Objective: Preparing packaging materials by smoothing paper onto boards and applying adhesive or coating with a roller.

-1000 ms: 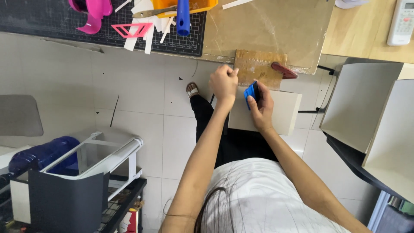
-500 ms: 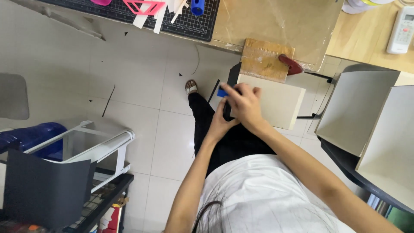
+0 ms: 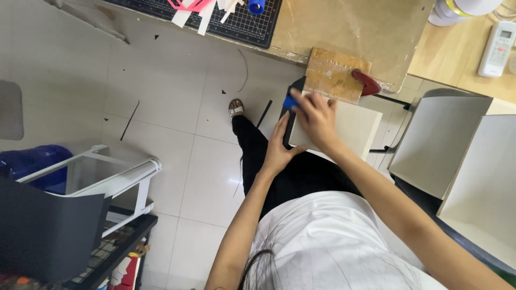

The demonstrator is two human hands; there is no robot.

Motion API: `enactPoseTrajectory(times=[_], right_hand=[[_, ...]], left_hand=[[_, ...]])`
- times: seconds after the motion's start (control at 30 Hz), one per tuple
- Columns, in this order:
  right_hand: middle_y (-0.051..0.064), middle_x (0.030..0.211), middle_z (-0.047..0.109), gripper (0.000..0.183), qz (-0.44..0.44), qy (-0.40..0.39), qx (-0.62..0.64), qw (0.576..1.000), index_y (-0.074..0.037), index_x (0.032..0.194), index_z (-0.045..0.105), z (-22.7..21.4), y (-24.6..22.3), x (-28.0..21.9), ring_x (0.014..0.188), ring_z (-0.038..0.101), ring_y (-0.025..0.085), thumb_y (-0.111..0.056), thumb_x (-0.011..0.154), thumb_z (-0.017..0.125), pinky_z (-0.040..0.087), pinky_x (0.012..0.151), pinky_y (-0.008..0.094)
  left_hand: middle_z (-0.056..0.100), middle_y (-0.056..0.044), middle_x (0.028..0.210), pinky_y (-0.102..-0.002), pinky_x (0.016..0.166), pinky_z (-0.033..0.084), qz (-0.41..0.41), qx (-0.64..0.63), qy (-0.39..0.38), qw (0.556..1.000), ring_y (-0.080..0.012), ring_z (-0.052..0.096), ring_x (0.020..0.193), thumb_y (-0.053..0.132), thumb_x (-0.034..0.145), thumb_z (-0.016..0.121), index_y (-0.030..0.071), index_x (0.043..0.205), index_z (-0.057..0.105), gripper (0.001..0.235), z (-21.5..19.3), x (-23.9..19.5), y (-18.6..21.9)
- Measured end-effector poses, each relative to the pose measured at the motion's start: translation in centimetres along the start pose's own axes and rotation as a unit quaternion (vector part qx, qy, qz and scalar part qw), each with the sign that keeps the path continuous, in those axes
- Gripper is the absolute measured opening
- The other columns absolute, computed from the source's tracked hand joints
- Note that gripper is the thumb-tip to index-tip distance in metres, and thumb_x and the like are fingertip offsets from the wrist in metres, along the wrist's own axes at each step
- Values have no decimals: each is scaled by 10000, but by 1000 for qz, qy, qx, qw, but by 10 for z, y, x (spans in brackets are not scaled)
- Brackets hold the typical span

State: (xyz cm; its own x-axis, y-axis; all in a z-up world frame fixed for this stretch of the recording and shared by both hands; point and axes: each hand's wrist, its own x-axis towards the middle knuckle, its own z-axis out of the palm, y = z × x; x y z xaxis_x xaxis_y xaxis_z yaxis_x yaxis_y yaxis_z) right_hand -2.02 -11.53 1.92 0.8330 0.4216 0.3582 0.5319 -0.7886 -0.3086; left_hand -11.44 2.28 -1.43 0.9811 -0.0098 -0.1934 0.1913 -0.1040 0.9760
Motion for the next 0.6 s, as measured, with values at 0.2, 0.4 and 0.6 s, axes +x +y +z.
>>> enactPoseTrajectory(times=[0.2,0.4,0.6], right_hand=[[-9,980,592,425,22,9,17,1000,-291,1356,638,-15,-2,13,898,602,191,-262,943,733,328,841,387],[-26,963,589,381,-19,38,2,999,-287,1330,665,2,45,36,869,600,170,-328,960,743,304,832,376],[-41,971,599,386,-42,-28,105,993,-301,1339,658,8,74,44,890,613,149,-403,972,713,275,821,346]], left_hand=[[317,-122,1599,-494,1196,334,-28,27,-10,999,-359,328,1470,251,728,887,191,1595,289,1055,-5,0,20],[269,-179,1612,-570,1177,353,-28,119,-75,990,-431,336,1452,203,637,924,195,1612,187,1223,-15,18,52],[642,-85,1345,-468,1038,494,-102,96,-8,990,-319,578,1270,518,977,558,162,1407,579,559,-8,76,22]])
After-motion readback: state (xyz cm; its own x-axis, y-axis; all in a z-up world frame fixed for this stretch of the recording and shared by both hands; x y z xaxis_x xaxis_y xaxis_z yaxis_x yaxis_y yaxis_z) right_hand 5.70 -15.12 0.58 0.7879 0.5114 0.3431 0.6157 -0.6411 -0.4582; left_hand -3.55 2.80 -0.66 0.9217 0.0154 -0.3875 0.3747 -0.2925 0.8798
